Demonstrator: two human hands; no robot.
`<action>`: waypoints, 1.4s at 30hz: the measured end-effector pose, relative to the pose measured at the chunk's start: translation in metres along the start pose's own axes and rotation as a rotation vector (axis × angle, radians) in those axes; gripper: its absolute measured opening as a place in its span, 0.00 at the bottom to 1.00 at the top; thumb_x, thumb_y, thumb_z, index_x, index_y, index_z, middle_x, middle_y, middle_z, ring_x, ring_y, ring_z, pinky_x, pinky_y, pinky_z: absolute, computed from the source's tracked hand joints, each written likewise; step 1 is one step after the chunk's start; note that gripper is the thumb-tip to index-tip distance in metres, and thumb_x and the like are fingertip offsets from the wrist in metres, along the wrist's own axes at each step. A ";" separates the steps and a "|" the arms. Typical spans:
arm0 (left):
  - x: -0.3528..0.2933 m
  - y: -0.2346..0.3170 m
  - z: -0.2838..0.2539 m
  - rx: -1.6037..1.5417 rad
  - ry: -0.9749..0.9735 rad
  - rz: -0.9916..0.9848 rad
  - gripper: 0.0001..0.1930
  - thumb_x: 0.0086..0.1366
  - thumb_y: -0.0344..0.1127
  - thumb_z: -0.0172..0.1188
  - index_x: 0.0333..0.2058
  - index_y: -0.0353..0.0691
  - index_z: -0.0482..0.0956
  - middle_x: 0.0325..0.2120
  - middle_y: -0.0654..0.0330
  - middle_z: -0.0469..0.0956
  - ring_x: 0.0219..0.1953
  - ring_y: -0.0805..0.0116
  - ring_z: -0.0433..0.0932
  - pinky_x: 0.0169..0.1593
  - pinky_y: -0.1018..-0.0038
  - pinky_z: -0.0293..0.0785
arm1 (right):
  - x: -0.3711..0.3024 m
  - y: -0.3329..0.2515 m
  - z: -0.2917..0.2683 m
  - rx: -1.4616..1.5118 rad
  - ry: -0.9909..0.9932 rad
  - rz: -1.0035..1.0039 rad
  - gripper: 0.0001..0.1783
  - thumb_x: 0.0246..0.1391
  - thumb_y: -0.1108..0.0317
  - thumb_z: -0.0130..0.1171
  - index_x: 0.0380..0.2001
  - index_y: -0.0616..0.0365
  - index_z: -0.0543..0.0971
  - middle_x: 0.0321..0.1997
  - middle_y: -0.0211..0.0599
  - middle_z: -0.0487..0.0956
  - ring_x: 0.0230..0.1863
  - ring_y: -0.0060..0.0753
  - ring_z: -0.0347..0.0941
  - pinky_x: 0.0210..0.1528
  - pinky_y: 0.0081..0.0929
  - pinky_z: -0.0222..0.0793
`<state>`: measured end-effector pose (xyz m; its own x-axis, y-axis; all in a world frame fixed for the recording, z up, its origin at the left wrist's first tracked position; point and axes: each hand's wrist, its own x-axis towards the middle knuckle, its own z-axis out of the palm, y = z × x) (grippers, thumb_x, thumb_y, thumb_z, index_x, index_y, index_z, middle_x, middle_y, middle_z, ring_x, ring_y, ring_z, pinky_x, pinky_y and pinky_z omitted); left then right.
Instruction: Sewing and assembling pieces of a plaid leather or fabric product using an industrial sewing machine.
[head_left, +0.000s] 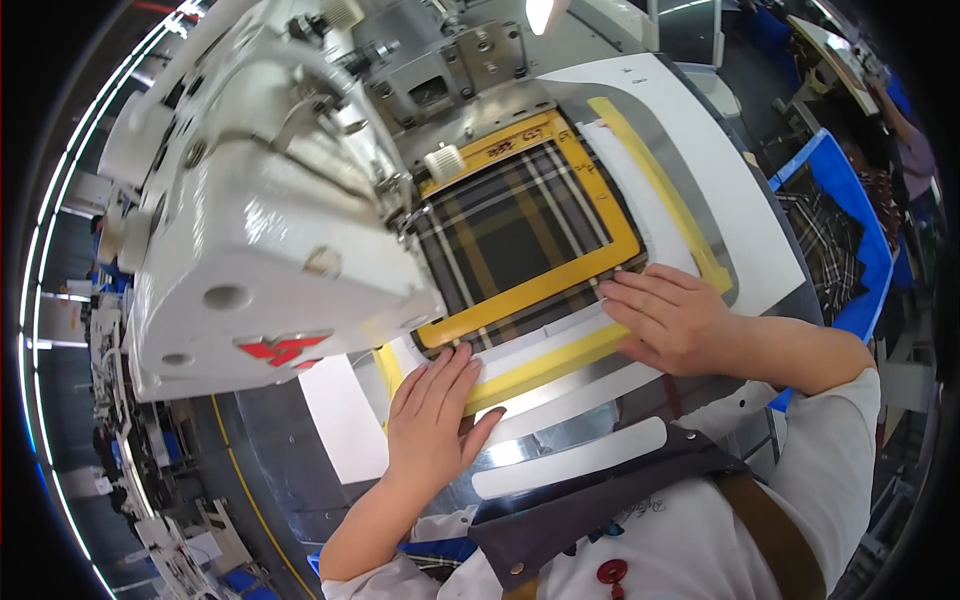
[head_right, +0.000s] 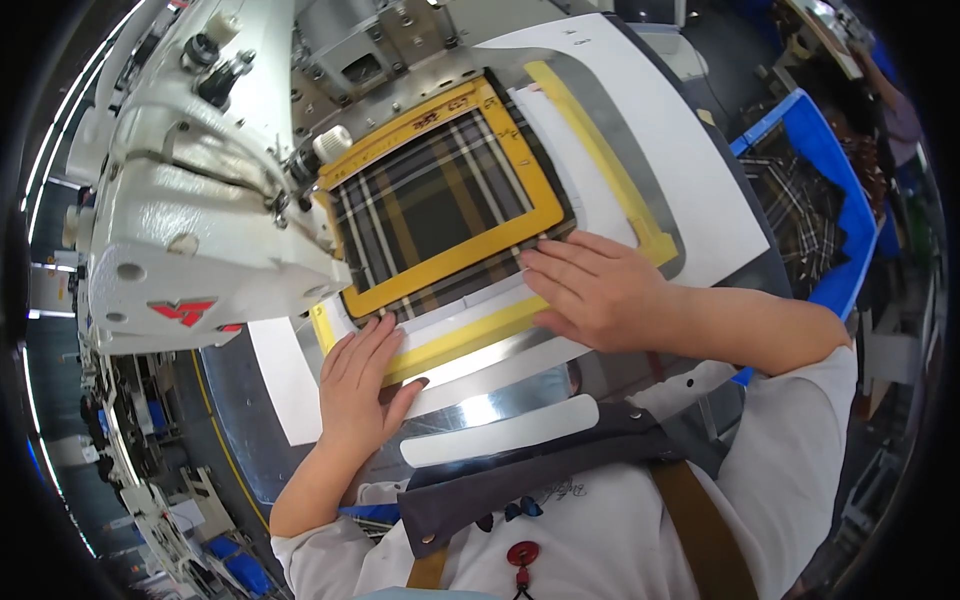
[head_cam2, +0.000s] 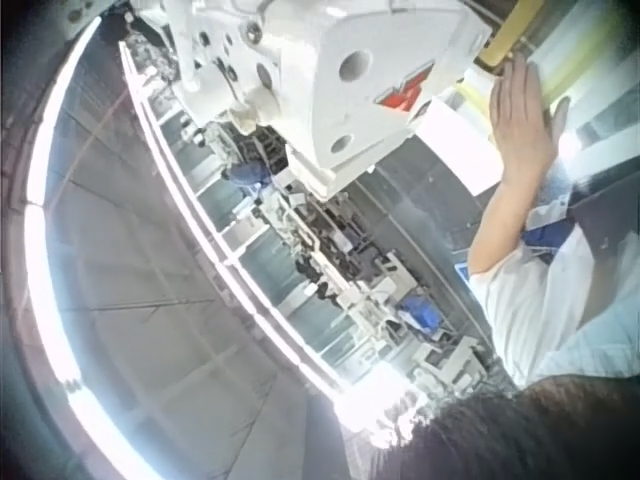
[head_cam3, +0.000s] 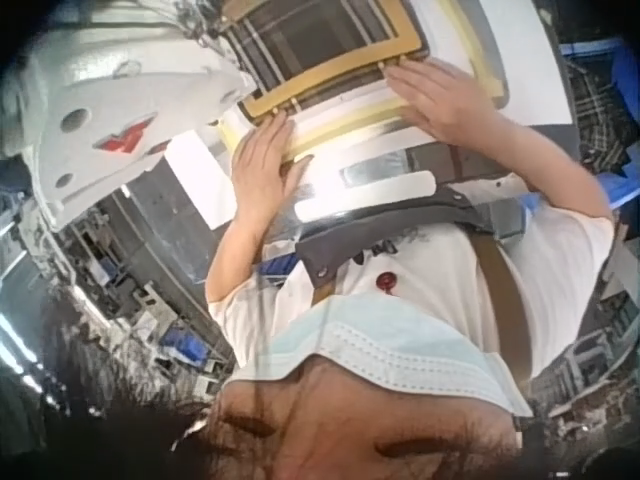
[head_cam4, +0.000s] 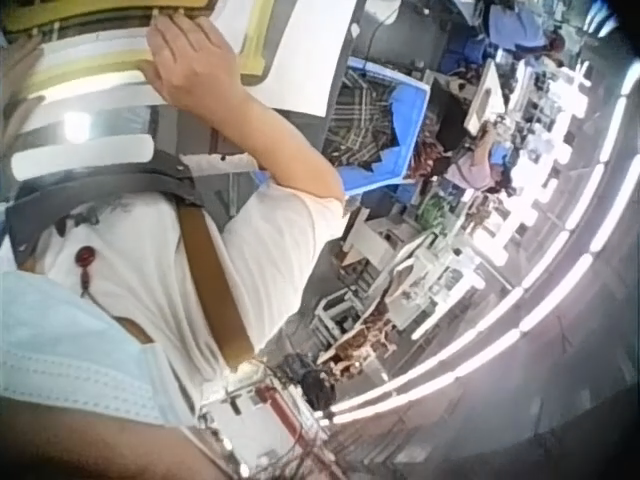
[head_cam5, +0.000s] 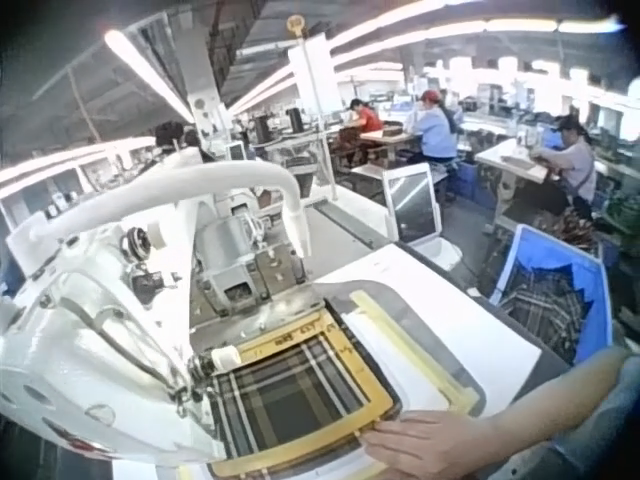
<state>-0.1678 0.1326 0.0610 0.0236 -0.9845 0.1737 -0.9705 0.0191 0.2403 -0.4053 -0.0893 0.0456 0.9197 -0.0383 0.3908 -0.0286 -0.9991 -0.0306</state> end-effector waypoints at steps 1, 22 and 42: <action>0.002 -0.001 0.001 0.028 -0.016 0.009 0.29 0.57 0.45 0.65 0.54 0.39 0.71 0.57 0.54 0.72 0.58 0.57 0.71 0.60 0.63 0.64 | -0.003 -0.002 -0.001 0.001 -0.007 0.001 0.22 0.49 0.60 0.64 0.44 0.62 0.79 0.52 0.43 0.78 0.55 0.40 0.75 0.58 0.37 0.66; 0.000 -0.007 0.014 0.040 0.059 0.038 0.18 0.62 0.37 0.53 0.49 0.36 0.74 0.56 0.48 0.71 0.57 0.46 0.69 0.62 0.54 0.59 | -0.323 0.248 -0.023 -0.294 0.026 1.576 0.28 0.42 0.57 0.67 0.48 0.53 0.77 0.48 0.42 0.79 0.51 0.49 0.74 0.52 0.44 0.71; 0.090 0.094 0.032 -1.756 -0.450 -0.251 0.29 0.61 0.43 0.64 0.58 0.37 0.67 0.54 0.51 0.73 0.57 0.59 0.71 0.59 0.66 0.67 | -0.064 -0.015 -0.076 -0.205 0.326 0.215 0.22 0.42 0.70 0.58 0.45 0.63 0.78 0.41 0.40 0.80 0.34 0.33 0.79 0.29 0.25 0.74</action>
<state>-0.2648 0.0402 0.0692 -0.2343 -0.9536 -0.1891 0.3974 -0.2714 0.8766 -0.4936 -0.0729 0.0905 0.7134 -0.2161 0.6666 -0.3129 -0.9494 0.0271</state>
